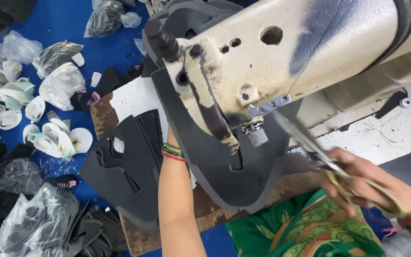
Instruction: Stitching black shoe upper components using an industrial sewing machine.
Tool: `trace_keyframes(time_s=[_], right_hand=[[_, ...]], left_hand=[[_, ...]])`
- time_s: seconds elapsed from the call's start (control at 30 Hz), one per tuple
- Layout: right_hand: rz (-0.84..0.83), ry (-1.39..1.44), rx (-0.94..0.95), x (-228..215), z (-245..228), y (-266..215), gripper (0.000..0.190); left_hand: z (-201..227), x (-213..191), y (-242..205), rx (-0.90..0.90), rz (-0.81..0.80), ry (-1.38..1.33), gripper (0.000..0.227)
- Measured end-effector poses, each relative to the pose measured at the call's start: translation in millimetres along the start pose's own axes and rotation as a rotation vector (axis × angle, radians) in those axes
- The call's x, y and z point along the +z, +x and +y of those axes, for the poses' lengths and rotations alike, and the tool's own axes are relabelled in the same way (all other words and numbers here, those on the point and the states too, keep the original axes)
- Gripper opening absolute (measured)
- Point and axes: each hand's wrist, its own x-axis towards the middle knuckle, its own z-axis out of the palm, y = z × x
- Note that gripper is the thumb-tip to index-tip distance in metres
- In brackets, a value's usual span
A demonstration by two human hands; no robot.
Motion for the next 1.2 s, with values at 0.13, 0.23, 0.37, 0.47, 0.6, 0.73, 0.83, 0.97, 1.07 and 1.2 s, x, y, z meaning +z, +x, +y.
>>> trace_keyframes(time_s=[0.13,0.23,0.37,0.47,0.6,0.73,0.83,0.97,1.07,1.2], right_hand=[[-0.071,-0.087,0.233,3.7,-28.4,54.9,0.053],[-0.135,-0.187,0.396,24.4,-65.1,91.8,0.051],[0.017,-0.743,0.825,61.3,-117.5,121.2,0.052],[0.018,-0.759,0.901,69.6,-135.7,130.8,0.045],[0.01,-0.735,0.879,59.8,-131.8,132.3,0.041],[-0.003,-0.843,0.911,61.7,-131.1,132.3,0.051],[-0.017,-1.019,0.949,44.7,-112.6,118.3,0.069],[0.039,-0.873,0.567,0.4,-53.1,74.4,0.07],[0.341,-0.936,0.384,-11.4,-8.3,59.1,0.067],[0.675,-1.303,0.281,-55.9,59.1,48.2,0.057]], left_hand=[[8.5,11.0,-6.1,0.076,0.023,0.047,0.043],[-7.1,9.8,-19.6,0.127,0.053,0.075,0.044],[-34.3,-3.8,-38.9,0.182,0.096,0.121,0.045],[-31.8,-1.0,-36.9,0.222,0.119,0.161,0.046],[-31.1,10.1,-44.3,0.286,0.161,0.212,0.047],[34.8,70.8,-12.2,0.336,0.195,0.266,0.048],[46.8,92.3,-1.8,0.378,0.216,0.305,0.049],[53.3,105.8,-2.8,0.437,0.258,0.352,0.05],[61.5,111.3,-8.7,0.494,0.3,0.387,0.051],[77.6,116.2,-21.9,0.579,0.362,0.448,0.053]])
